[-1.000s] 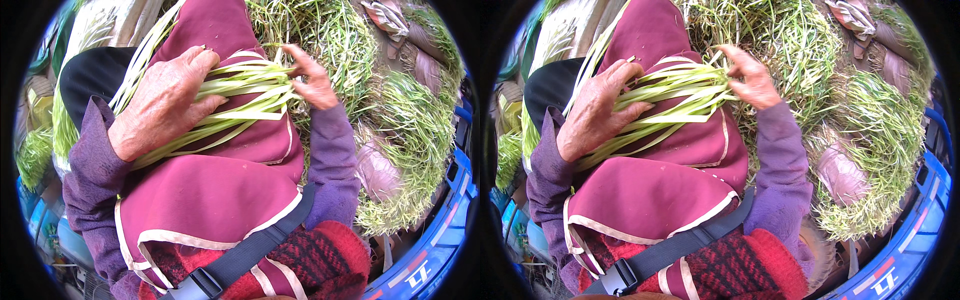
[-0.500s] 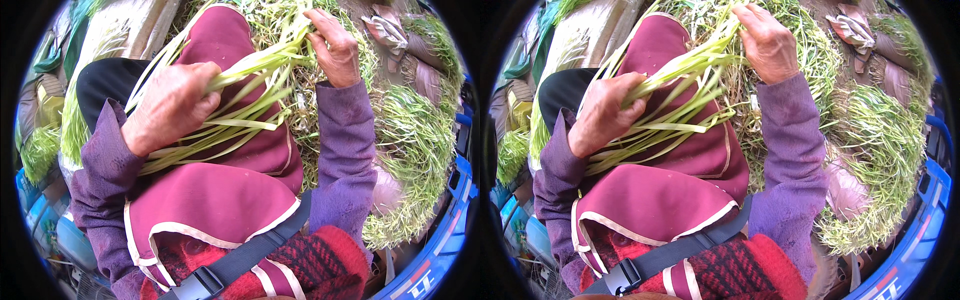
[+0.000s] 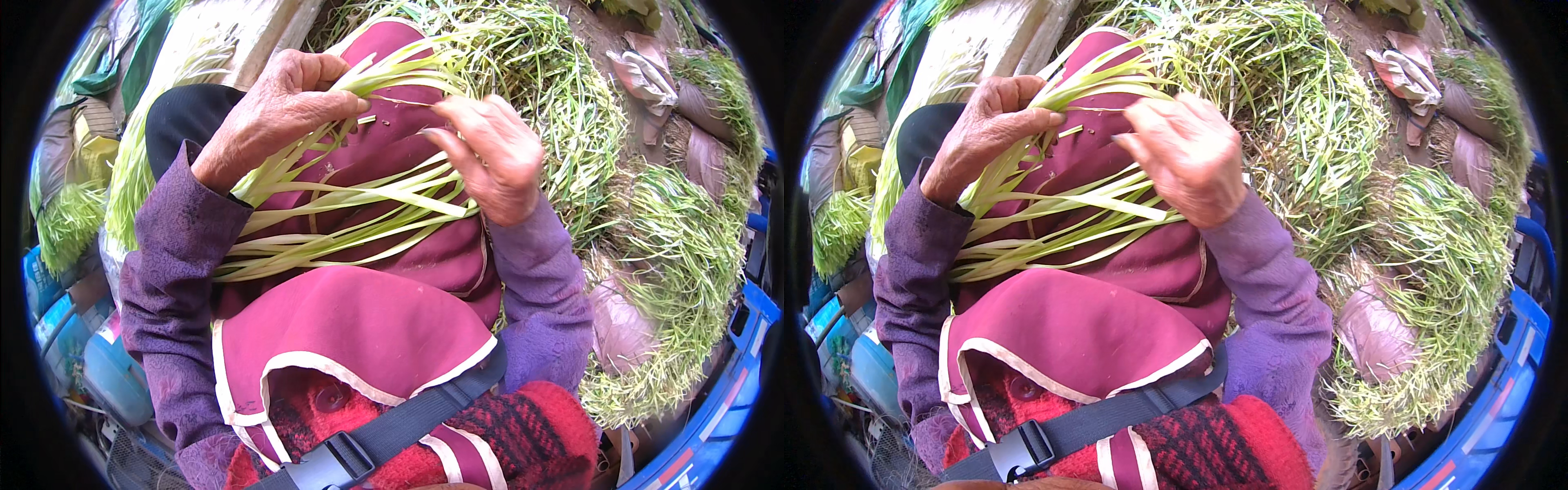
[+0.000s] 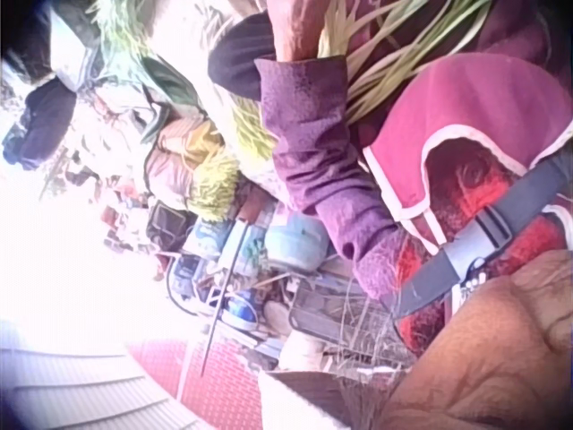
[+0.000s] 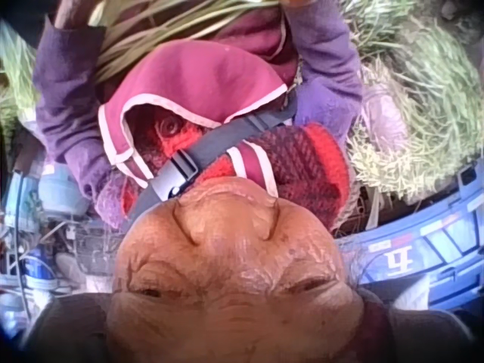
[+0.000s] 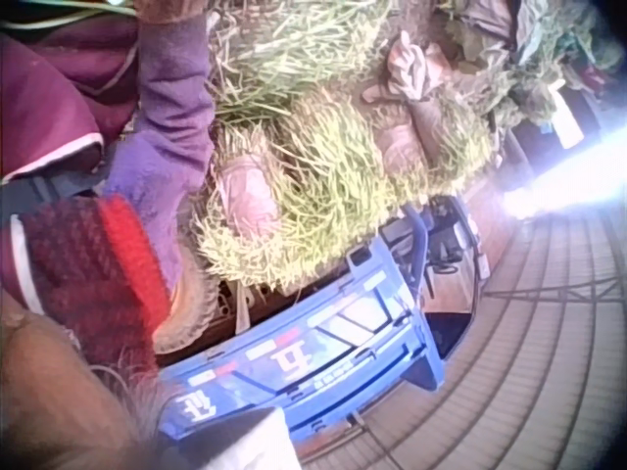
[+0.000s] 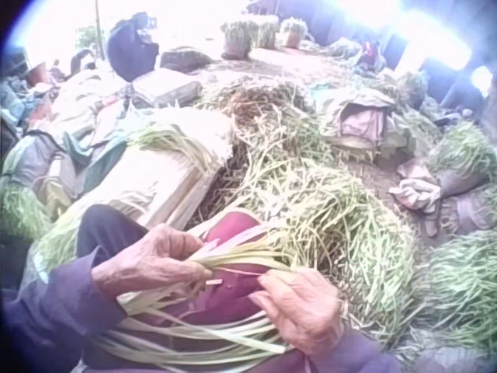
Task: The person sits and peels the outer layers off long, pale green stalks by hand, separating the inner white strands. The peeled strands are gathered in the left hand while the discarded outer layers are placed aside. The person continues this process repeatedly with multiple stalks.
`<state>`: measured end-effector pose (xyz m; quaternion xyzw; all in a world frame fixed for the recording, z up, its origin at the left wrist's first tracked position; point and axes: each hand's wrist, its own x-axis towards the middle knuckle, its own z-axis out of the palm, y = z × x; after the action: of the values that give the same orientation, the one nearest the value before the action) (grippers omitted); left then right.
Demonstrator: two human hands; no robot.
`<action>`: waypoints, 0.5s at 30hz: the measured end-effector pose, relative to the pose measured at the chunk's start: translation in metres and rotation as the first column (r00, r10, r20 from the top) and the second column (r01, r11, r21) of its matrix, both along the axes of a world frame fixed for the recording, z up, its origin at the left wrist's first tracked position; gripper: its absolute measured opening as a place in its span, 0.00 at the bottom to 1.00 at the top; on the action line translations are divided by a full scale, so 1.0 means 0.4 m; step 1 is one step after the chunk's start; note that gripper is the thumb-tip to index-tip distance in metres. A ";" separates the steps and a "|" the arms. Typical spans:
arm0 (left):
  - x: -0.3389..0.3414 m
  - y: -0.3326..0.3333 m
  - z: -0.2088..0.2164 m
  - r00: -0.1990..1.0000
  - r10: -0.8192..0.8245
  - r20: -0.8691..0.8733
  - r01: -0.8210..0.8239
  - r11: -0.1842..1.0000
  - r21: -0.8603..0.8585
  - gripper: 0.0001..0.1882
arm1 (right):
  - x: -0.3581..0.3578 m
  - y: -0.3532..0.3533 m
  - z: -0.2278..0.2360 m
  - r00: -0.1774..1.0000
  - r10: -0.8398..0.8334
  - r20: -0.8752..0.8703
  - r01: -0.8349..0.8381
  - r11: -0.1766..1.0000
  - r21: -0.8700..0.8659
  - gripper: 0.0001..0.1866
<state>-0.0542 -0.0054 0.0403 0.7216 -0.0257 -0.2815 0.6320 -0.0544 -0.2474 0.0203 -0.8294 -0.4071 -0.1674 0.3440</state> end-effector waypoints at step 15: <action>-0.013 0.003 -0.029 0.992 -0.018 -0.124 -0.008 0.979 -0.202 0.11 | 0.045 -0.089 -0.057 0.858 -0.434 -0.274 0.491 0.850 0.190 0.07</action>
<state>-0.0594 -0.0041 0.0286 0.6344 -0.0162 -0.3239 0.7017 -0.0365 -0.2831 -0.0025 -0.8656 -0.1284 -0.2033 0.4393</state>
